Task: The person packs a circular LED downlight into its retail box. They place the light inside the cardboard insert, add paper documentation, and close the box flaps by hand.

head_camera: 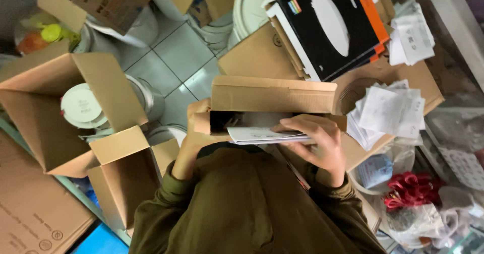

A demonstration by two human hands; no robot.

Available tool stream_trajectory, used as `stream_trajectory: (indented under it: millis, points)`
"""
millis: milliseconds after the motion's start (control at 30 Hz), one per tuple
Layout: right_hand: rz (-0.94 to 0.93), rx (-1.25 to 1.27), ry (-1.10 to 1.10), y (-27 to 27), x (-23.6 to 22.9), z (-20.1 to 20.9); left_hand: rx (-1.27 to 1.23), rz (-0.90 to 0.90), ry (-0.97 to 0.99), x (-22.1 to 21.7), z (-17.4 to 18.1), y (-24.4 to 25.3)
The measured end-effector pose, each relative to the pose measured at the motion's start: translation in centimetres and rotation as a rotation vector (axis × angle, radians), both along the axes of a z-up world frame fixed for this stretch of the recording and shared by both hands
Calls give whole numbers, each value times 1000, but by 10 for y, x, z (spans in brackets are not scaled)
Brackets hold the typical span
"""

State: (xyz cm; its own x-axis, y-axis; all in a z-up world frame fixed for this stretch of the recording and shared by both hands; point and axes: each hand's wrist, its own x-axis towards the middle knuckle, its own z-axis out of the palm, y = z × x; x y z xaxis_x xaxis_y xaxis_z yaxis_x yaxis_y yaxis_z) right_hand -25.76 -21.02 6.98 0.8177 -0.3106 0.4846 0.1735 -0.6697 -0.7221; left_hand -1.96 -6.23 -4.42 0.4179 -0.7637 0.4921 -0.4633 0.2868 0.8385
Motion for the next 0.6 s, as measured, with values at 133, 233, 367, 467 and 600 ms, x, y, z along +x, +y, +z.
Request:
stream_trajectory:
  millis: [133, 233, 367, 467, 600]
  points:
    - [65, 89, 136, 6, 2, 5, -60, 20, -145, 10, -6, 15]
    - [209, -45, -90, 0, 16, -6, -155, 62, -240, 16, 1, 25]
    - [223, -169, -125, 8, 20, 8, -192, 19, -220, 19, 18, 37]
    - [226, -199, -53, 14, 21, 23, -205, 2, -196, 18, 25, 37]
    - [235, -263, -32, 16, 17, 22, -231, 20, -221, 17, 29, 39]
